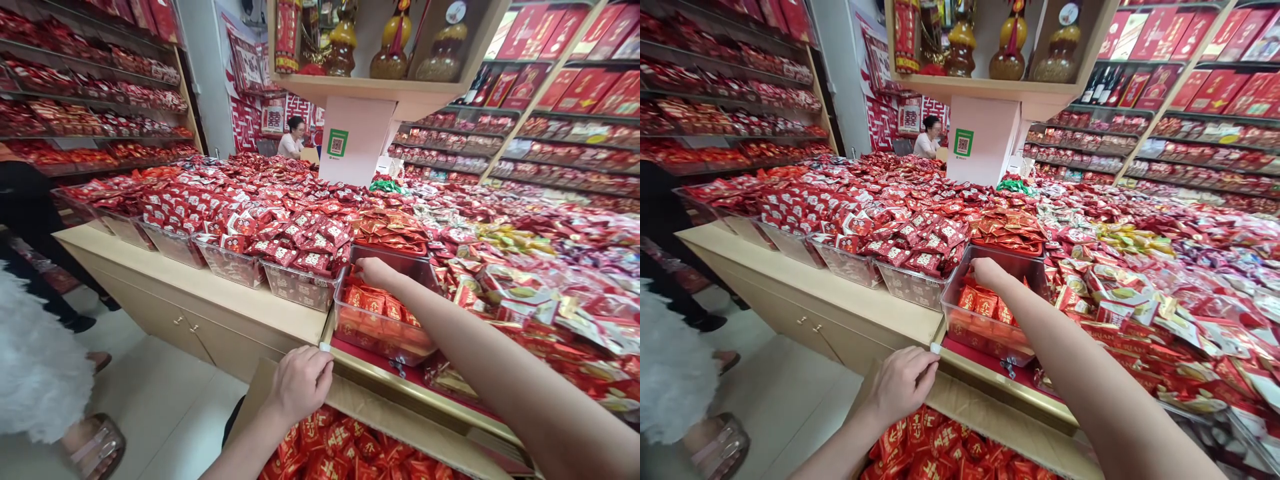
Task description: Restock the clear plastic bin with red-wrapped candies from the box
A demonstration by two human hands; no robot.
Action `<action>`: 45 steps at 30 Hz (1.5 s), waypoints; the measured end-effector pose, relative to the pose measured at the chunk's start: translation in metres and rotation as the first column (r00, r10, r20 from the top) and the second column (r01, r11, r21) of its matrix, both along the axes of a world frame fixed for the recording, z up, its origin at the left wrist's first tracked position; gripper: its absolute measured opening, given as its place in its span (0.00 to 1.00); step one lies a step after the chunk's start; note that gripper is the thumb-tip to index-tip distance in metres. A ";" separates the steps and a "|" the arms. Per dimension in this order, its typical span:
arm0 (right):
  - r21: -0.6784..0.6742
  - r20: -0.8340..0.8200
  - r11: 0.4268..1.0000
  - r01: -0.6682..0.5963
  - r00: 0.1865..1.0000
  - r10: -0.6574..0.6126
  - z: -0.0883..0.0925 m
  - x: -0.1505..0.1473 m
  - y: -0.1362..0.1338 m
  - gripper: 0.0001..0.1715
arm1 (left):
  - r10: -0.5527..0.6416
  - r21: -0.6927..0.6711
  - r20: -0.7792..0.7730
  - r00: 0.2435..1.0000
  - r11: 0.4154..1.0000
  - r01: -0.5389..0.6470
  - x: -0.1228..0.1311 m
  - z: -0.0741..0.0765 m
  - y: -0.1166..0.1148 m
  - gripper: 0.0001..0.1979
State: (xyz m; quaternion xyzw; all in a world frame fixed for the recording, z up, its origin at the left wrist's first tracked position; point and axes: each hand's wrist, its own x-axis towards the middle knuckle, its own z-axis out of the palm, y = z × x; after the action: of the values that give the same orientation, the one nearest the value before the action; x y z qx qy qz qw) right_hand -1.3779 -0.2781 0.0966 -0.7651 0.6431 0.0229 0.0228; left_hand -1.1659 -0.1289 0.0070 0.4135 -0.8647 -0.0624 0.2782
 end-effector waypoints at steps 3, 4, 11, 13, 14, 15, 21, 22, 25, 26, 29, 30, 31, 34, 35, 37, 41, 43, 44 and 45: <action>0.021 0.006 1.000 0.012 1.000 -0.012 0.002 -0.001 -0.003 0.12 | 0.006 -0.010 0.012 1.000 1.000 -0.006 0.000 0.000 0.000 0.09; 0.024 0.003 1.000 0.013 1.000 -0.013 0.004 -0.002 -0.004 0.12 | 0.008 -0.014 0.012 1.000 1.000 -0.008 0.000 0.000 0.000 0.09; -0.243 0.067 0.968 -0.056 0.995 0.074 0.037 0.002 0.039 0.11 | 0.010 -0.029 0.002 1.000 1.000 -0.010 0.000 0.001 -0.001 0.10; -0.308 0.130 0.948 -0.077 0.984 0.122 0.045 0.007 0.063 0.11 | 0.004 -0.022 0.003 1.000 1.000 -0.004 0.000 0.001 -0.001 0.10; -0.292 0.152 0.953 -0.080 0.980 0.129 0.045 0.009 0.072 0.11 | 0.004 -0.020 0.004 1.000 1.000 -0.004 0.000 0.001 -0.001 0.10; -0.257 0.164 0.963 -0.076 0.979 0.121 0.044 0.009 0.077 0.11 | 0.007 -0.020 0.007 1.000 1.000 -0.006 0.000 0.001 -0.001 0.09; -0.148 0.196 0.977 0.153 0.973 -0.123 0.018 -0.001 0.033 0.22 | 0.032 -0.014 0.023 0.999 0.999 -0.032 0.000 0.001 -0.001 0.09; -0.082 0.209 0.978 0.194 0.962 -0.174 0.015 -0.002 0.022 0.23 | 0.036 -0.011 0.025 0.999 0.999 -0.036 0.000 0.001 0.000 0.09; 0.077 0.232 0.969 0.233 0.941 -0.245 0.012 -0.001 0.002 0.20 | 0.045 -0.010 0.034 0.998 0.999 -0.045 0.000 0.003 0.000 0.09; 0.089 0.248 0.971 0.223 0.939 -0.239 0.013 -0.001 -0.001 0.17 | 0.046 -0.012 0.036 0.998 0.999 -0.046 0.000 0.003 0.001 0.09; 0.106 0.327 0.974 0.202 0.918 -0.226 0.025 -0.005 -0.002 0.08 | 0.039 -0.016 0.031 0.999 0.999 -0.038 0.000 0.001 0.000 0.10; 0.106 0.354 0.973 0.205 0.907 -0.230 0.032 -0.008 0.000 0.08 | 0.036 -0.013 0.016 0.999 0.999 -0.036 0.001 0.000 0.000 0.10; 0.081 0.372 0.973 0.217 0.899 -0.231 0.040 -0.012 0.002 0.08 | 0.033 -0.001 -0.013 0.999 0.999 -0.033 0.001 0.000 -0.001 0.10; -0.144 0.423 0.961 0.236 0.893 -0.156 0.068 -0.015 0.022 0.09 | 0.016 0.145 -0.274 0.962 0.989 0.025 0.002 0.006 0.000 0.09; -0.196 0.446 0.956 0.218 0.888 -0.110 0.075 -0.012 0.034 0.08 | 0.021 0.233 -0.415 0.909 0.969 0.084 0.001 0.011 0.002 0.10; -0.184 0.511 0.975 0.121 0.860 -0.010 0.083 0.005 0.063 0.08 | 0.051 0.382 -0.689 0.723 0.873 0.303 -0.003 0.025 0.006 0.19; -0.055 0.611 0.979 -0.195 0.769 0.188 0.075 0.045 0.106 0.04 | 0.250 0.482 -0.867 0.431 0.641 0.597 -0.013 0.049 0.014 0.29; -0.067 0.575 0.971 -0.228 0.787 0.224 0.067 0.048 0.101 0.05 | 0.357 0.552 -0.830 0.429 0.637 0.538 -0.014 0.050 0.012 0.21; -0.082 0.522 0.980 -0.179 0.830 0.195 0.063 0.044 0.091 0.06 | 0.391 0.579 -0.810 0.438 0.655 0.486 -0.012 0.047 0.010 0.17; -0.095 0.448 0.990 -0.102 0.884 0.134 0.059 0.037 0.078 0.06 | 0.410 0.594 -0.794 0.448 0.679 0.431 -0.009 0.043 0.007 0.16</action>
State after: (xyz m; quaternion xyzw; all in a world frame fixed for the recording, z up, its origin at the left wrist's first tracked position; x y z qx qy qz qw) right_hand -1.3413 -0.2001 0.1553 -0.7872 0.5728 -0.1770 0.1444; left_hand -1.1746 -0.1216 0.0498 0.3830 -0.4811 -0.6122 0.4971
